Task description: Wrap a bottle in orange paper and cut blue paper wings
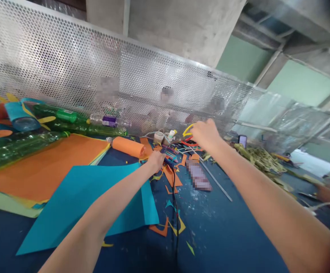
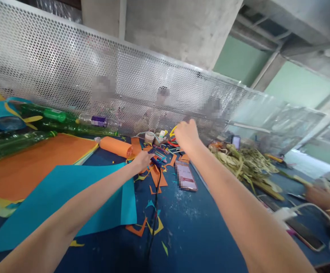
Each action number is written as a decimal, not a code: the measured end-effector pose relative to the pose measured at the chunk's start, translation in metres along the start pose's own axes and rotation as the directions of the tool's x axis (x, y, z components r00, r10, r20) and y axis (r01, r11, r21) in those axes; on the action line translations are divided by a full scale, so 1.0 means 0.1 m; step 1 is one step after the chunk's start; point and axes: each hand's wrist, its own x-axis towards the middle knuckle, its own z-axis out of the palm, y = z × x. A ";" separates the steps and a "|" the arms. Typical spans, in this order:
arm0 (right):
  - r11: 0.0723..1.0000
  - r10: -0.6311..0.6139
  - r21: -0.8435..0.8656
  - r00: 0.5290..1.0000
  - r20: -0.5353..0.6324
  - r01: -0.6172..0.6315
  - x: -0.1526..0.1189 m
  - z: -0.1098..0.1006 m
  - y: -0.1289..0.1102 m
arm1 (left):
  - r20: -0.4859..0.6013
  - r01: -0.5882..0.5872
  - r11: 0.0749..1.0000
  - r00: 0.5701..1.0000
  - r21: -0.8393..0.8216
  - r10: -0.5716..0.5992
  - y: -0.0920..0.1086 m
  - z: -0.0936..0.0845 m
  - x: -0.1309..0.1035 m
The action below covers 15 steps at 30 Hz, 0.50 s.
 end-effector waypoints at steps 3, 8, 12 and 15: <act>0.959 0.179 0.219 0.983 0.035 -0.182 0.01 0.09 0.17 | 0.001 0.106 0.983 0.994 -0.148 -0.107 0.00 0.04 0.03; 0.639 0.249 0.711 0.954 0.168 -0.292 -0.10 0.69 -0.05 | -0.030 0.127 0.855 0.986 -0.503 -0.165 0.14 -0.05 0.03; 0.247 0.245 0.939 0.953 0.180 -0.241 -0.17 1.10 -0.30 | 0.047 0.119 0.615 0.990 -0.780 -0.132 0.33 -0.16 0.05; 0.026 0.257 0.984 0.952 0.164 -0.177 -0.18 1.20 -0.38 | 0.107 0.130 0.418 0.991 -0.899 -0.077 0.45 -0.21 0.04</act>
